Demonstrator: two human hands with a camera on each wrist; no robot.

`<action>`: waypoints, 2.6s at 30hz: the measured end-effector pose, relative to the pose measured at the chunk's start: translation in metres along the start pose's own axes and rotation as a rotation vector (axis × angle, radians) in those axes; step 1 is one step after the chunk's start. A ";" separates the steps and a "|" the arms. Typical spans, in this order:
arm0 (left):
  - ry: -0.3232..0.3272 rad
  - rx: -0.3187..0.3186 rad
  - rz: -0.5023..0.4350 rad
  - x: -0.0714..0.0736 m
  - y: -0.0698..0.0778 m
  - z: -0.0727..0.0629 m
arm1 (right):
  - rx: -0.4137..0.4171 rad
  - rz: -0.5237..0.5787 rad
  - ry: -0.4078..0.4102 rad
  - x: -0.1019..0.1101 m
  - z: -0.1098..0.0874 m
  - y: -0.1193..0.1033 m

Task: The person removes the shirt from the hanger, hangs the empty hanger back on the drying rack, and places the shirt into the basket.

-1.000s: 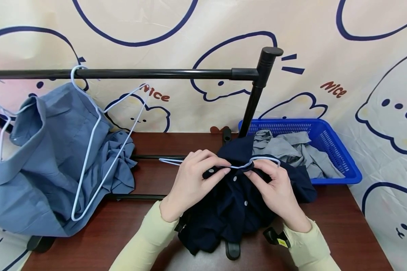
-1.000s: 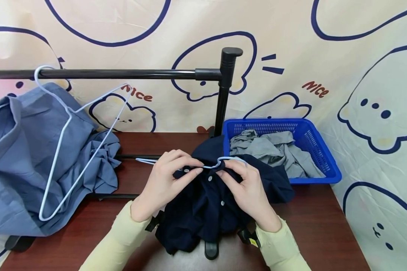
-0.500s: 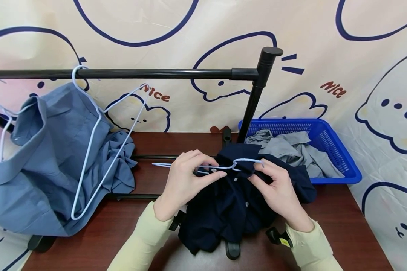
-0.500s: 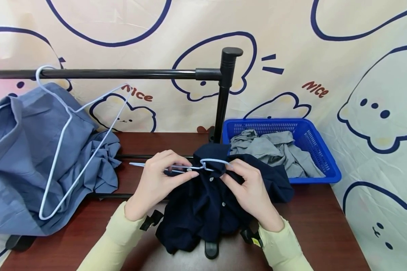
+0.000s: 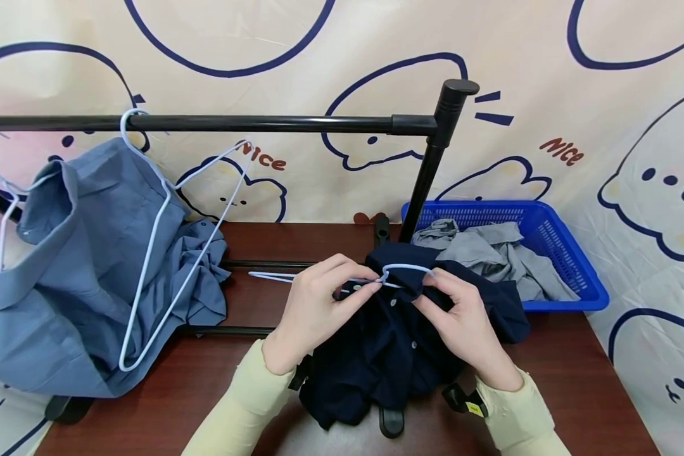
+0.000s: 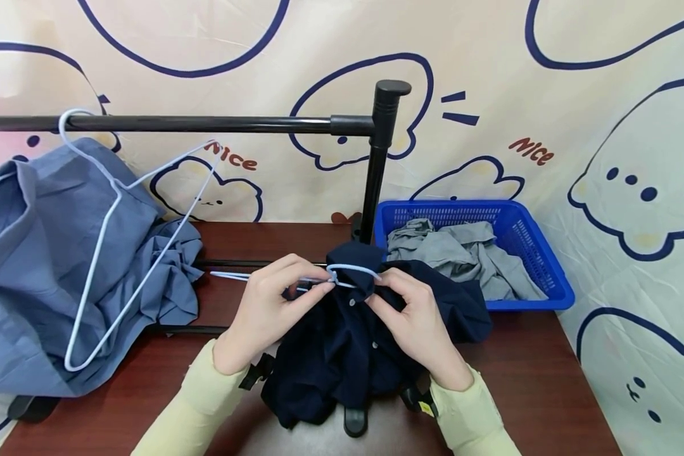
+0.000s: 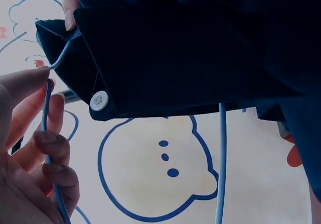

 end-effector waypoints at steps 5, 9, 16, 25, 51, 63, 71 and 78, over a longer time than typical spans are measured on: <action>0.010 0.008 0.006 0.007 -0.003 -0.001 | -0.028 -0.022 -0.004 0.004 0.000 0.003; 0.040 0.025 0.016 0.017 -0.010 -0.001 | -0.054 -0.051 0.013 0.011 -0.001 0.007; 0.069 0.074 0.083 0.034 -0.020 0.000 | -0.119 -0.067 0.043 0.019 -0.003 0.010; 0.146 0.113 0.116 0.051 -0.031 -0.001 | -0.147 -0.125 0.068 0.026 -0.005 0.016; 0.448 0.224 0.292 0.115 -0.038 -0.004 | -0.136 -0.128 0.091 0.047 -0.003 0.027; 0.501 0.289 0.309 0.122 -0.040 -0.009 | -0.197 -0.213 0.025 0.053 -0.005 0.040; 0.419 0.331 0.295 0.111 -0.050 -0.015 | -0.184 -0.242 -0.080 0.052 -0.003 0.041; 0.292 0.452 0.348 0.099 -0.069 -0.024 | -0.145 -0.255 -0.110 0.055 0.000 0.036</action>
Point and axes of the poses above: each hand's wrist, its own z-axis towards the middle knuckle, its own x-axis out of the back of the hand, y = z × x, the point moved 5 cm from there along z, towards the middle knuckle, and after that the axes turned 12 degrees about y, right-handed, at the moved point
